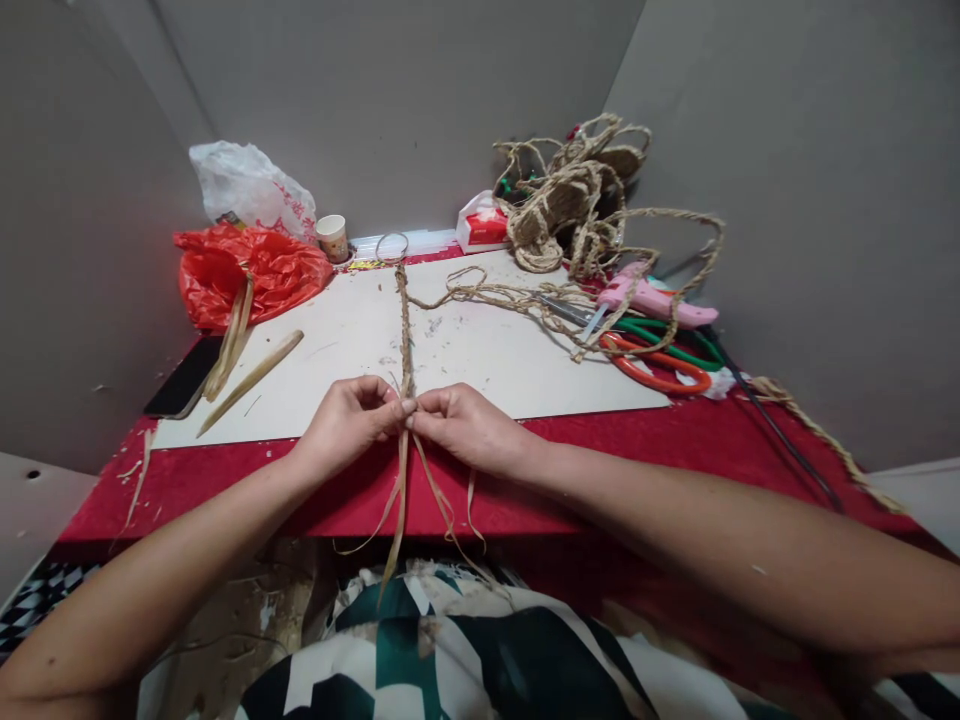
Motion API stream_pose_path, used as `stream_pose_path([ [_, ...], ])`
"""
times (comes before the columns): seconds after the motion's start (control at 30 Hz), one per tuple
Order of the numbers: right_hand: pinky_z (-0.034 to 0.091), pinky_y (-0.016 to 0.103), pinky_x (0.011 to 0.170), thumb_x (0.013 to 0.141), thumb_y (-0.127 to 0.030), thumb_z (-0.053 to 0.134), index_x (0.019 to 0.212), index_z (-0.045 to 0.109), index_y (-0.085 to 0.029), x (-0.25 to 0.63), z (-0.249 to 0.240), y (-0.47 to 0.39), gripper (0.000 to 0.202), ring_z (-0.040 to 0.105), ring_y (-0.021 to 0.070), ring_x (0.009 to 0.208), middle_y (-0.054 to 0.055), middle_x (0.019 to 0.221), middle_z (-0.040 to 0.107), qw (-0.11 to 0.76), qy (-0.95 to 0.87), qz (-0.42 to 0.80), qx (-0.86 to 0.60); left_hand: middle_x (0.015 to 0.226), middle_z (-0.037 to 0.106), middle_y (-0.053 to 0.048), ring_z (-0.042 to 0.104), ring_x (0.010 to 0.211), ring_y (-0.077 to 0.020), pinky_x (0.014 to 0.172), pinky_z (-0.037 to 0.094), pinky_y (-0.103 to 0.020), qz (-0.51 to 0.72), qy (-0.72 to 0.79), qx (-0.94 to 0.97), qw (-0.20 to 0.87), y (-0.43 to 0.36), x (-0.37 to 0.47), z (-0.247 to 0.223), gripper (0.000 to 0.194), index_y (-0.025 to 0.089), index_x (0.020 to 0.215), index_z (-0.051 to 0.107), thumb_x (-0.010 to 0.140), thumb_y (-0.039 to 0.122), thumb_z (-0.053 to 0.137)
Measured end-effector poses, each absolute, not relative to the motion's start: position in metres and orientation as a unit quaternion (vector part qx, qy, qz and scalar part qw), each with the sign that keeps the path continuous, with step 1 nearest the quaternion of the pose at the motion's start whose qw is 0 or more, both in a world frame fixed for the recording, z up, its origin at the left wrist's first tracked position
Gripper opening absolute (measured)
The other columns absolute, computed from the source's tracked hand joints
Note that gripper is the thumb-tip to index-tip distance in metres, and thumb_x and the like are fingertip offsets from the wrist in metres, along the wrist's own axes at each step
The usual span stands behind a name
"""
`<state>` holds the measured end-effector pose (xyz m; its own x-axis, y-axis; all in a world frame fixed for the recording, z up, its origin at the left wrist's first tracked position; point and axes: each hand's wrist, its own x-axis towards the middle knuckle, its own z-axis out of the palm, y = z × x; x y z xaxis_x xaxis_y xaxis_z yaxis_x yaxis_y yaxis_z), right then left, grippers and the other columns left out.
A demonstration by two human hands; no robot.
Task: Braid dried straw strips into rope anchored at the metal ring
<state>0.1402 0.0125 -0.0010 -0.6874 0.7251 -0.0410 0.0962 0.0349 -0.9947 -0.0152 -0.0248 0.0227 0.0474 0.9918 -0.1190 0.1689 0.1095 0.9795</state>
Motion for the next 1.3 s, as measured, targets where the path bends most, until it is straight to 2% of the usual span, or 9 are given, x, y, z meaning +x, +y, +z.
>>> stream_pose_path([
  [0.17, 0.028, 0.022, 0.053, 0.077, -0.044, 0.06, 0.063, 0.061, -0.012, 0.141, -0.001, 0.013, 0.035, 0.035, 0.0074, 0.054, 0.0, 0.058, 0.052, 0.239, -0.682, 0.611, -0.323, 0.061, 0.058, 0.004, 0.055, 0.055, -0.0068, 0.056, 0.046, -0.02, 0.421, 0.539, 0.402, 0.609, -0.019, -0.023, 0.019, 0.029, 0.014, 0.07, 0.058, 0.059, 0.027, 0.081],
  [0.4, 0.026, 0.022, 0.05, 0.08, -0.035, 0.059, 0.061, 0.058, -0.013, 0.141, -0.001, 0.014, 0.029, 0.036, 0.0081, 0.054, -0.001, 0.055, 0.048, 0.256, -0.68, 0.61, -0.317, 0.062, 0.063, 0.001, 0.061, 0.058, -0.0095, 0.059, 0.048, -0.021, 0.431, 0.531, 0.366, 0.631, -0.022, -0.031, 0.021, 0.027, 0.014, 0.073, 0.056, 0.06, 0.021, 0.079],
  [0.53, 0.022, 0.022, 0.048, 0.081, -0.032, 0.056, 0.062, 0.057, -0.013, 0.142, 0.001, 0.013, 0.028, 0.03, 0.0063, 0.049, -0.003, 0.051, 0.043, 0.259, -0.67, 0.611, -0.332, 0.066, 0.066, -0.002, 0.06, 0.057, -0.0094, 0.056, 0.047, -0.021, 0.437, 0.534, 0.382, 0.615, -0.032, -0.035, 0.025, 0.024, 0.014, 0.073, 0.053, 0.066, 0.023, 0.074],
  [0.63, 0.018, 0.022, 0.046, 0.081, -0.033, 0.056, 0.065, 0.057, -0.012, 0.143, 0.003, 0.011, 0.026, 0.026, 0.0051, 0.045, -0.006, 0.047, 0.037, 0.255, -0.669, 0.614, -0.333, 0.063, 0.064, 0.0, 0.057, 0.051, -0.0082, 0.053, 0.046, -0.02, 0.417, 0.542, 0.407, 0.605, -0.044, -0.032, 0.025, 0.022, 0.015, 0.075, 0.052, 0.07, 0.024, 0.072],
  [0.8, 0.017, 0.022, 0.045, 0.078, -0.04, 0.059, 0.058, 0.05, -0.013, 0.145, 0.003, 0.011, 0.035, 0.024, 0.0036, 0.044, -0.008, 0.046, 0.033, 0.259, -0.668, 0.614, -0.331, 0.059, 0.06, 0.002, 0.053, 0.05, -0.0063, 0.054, 0.045, -0.019, 0.409, 0.555, 0.475, 0.547, -0.055, -0.02, 0.017, 0.018, 0.013, 0.077, 0.056, 0.073, 0.026, 0.069],
  [0.93, 0.017, 0.021, 0.044, 0.078, -0.045, 0.06, 0.059, 0.053, -0.013, 0.145, 0.001, 0.011, 0.038, 0.024, 0.0039, 0.044, -0.007, 0.045, 0.034, 0.251, -0.667, 0.617, -0.334, 0.056, 0.056, 0.004, 0.048, 0.05, -0.0049, 0.051, 0.041, -0.017, 0.425, 0.568, 0.514, 0.483, -0.053, -0.014, 0.01, 0.014, 0.012, 0.072, 0.059, 0.074, 0.023, 0.068],
  [1.07, 0.021, 0.021, 0.045, 0.076, -0.046, 0.063, 0.061, 0.057, -0.012, 0.145, -0.002, 0.012, 0.037, 0.031, 0.0049, 0.046, -0.005, 0.048, 0.041, 0.27, -0.656, 0.625, -0.325, 0.065, 0.061, 0.001, 0.052, 0.056, -0.0061, 0.054, 0.043, -0.019, 0.436, 0.564, 0.542, 0.446, -0.053, -0.011, 0.006, 0.011, 0.013, 0.077, 0.063, 0.076, 0.023, 0.066],
  [1.2, 0.026, 0.02, 0.047, 0.072, -0.042, 0.068, 0.064, 0.06, -0.012, 0.144, -0.004, 0.013, 0.032, 0.039, 0.0067, 0.052, -0.002, 0.053, 0.049, 0.289, -0.638, 0.638, -0.32, 0.075, 0.065, -0.002, 0.056, 0.064, -0.0084, 0.058, 0.045, -0.02, 0.444, 0.553, 0.539, 0.455, -0.055, -0.009, 0.006, 0.012, 0.013, 0.084, 0.064, 0.076, 0.023, 0.066],
  [1.3, 0.025, 0.019, 0.044, 0.07, -0.041, 0.07, 0.061, 0.057, -0.013, 0.144, -0.001, 0.012, 0.032, 0.037, 0.005, 0.049, -0.004, 0.051, 0.047, 0.309, -0.614, 0.651, -0.321, 0.078, 0.066, -0.002, 0.056, 0.064, -0.0086, 0.057, 0.045, -0.02, 0.441, 0.546, 0.529, 0.477, -0.057, -0.009, 0.008, 0.017, 0.014, 0.09, 0.064, 0.078, 0.025, 0.065],
])
